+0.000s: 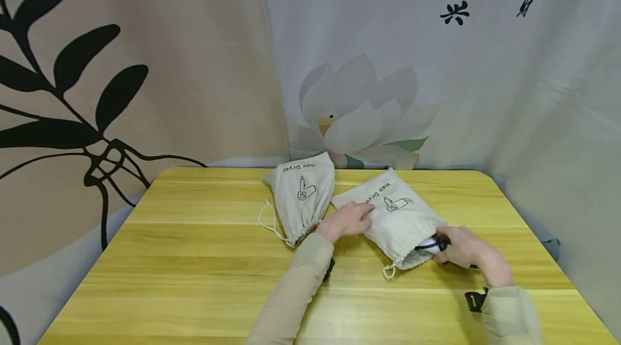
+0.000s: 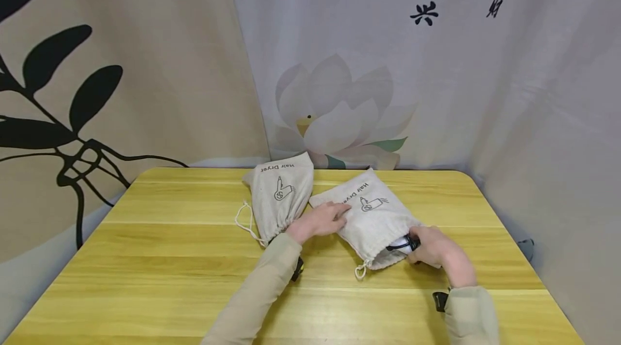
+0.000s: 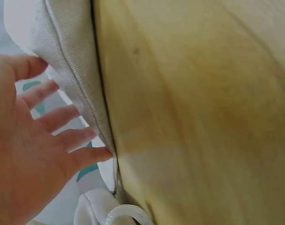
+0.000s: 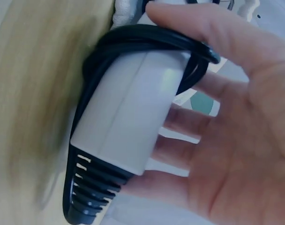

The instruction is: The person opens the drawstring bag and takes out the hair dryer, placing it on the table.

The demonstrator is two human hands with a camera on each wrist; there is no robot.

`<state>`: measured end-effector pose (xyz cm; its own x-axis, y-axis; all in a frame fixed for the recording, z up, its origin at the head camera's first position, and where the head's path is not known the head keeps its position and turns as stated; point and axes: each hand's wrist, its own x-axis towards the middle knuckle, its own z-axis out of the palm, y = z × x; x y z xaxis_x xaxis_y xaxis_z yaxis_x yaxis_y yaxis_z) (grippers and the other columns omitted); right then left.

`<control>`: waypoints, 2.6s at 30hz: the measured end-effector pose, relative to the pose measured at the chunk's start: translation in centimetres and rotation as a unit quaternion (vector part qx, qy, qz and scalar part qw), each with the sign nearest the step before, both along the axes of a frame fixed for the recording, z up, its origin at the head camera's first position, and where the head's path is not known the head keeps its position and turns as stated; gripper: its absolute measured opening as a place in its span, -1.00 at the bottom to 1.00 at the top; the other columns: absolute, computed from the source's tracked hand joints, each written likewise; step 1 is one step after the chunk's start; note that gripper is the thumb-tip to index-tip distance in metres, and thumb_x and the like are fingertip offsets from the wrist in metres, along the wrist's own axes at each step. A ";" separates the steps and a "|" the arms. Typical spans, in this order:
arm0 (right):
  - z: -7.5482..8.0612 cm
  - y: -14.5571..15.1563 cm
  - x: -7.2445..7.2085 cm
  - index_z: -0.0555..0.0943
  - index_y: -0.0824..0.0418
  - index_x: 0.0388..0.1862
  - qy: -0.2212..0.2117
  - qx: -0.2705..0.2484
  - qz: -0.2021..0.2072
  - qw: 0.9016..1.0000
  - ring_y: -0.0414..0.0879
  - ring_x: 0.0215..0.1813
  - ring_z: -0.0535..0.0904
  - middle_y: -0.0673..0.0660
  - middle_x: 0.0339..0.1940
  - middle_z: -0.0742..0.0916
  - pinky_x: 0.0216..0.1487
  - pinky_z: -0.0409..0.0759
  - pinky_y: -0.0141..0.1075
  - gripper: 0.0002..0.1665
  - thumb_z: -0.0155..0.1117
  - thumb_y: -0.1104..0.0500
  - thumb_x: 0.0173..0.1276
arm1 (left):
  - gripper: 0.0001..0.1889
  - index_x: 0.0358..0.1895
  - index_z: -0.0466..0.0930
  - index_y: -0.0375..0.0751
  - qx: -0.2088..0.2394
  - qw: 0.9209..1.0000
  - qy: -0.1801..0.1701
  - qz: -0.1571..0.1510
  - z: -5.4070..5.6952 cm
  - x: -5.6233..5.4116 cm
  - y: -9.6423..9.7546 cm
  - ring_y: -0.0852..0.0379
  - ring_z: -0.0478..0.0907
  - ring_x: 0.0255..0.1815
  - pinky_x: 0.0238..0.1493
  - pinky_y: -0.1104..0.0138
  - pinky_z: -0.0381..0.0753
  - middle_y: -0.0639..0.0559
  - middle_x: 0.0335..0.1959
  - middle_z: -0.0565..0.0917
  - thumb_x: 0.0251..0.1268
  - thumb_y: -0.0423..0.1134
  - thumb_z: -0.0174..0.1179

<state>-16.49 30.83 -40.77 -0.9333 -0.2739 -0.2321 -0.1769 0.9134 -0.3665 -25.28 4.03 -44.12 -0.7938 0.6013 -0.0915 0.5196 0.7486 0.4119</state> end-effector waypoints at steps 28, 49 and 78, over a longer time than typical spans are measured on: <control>-0.4 1.4 -0.7 0.47 0.11 -0.38 0.044 -0.004 0.030 0.999 -0.12 -0.42 0.32 0.01 -0.46 0.54 -0.37 0.27 -0.30 -0.71 0.39 0.19 -0.05 | -0.45 0.45 0.14 0.27 -0.099 0.994 -0.029 0.022 0.1 0.1 0.9 -0.07 0.07 0.53 0.48 0.07 0.16 0.03 0.49 0.22 0.42 0.18 -0.16; -0.4 2.1 -0.3 0.45 0.08 -0.39 0.041 -0.016 0.042 0.998 -0.16 -0.43 0.31 -0.02 -0.46 0.53 -0.40 0.24 -0.37 -0.68 0.39 0.22 -0.13 | -0.37 0.45 0.14 0.25 -0.117 0.992 -0.029 0.020 0.5 0.0 0.8 -0.14 0.04 0.54 0.49 0.03 0.12 0.01 0.51 0.16 0.35 0.30 -0.14; -0.5 2.7 0.0 0.48 0.04 -0.40 0.038 -0.026 0.059 0.997 -0.23 -0.42 0.31 -0.05 -0.42 0.57 -0.42 0.24 -0.42 -0.66 0.39 0.21 -0.22 | -0.34 0.44 0.14 0.27 -0.172 0.984 0.025 0.027 -0.4 -0.5 0.9 -0.12 0.00 0.55 0.48 -0.02 0.12 -0.06 0.53 0.11 0.31 0.34 -0.12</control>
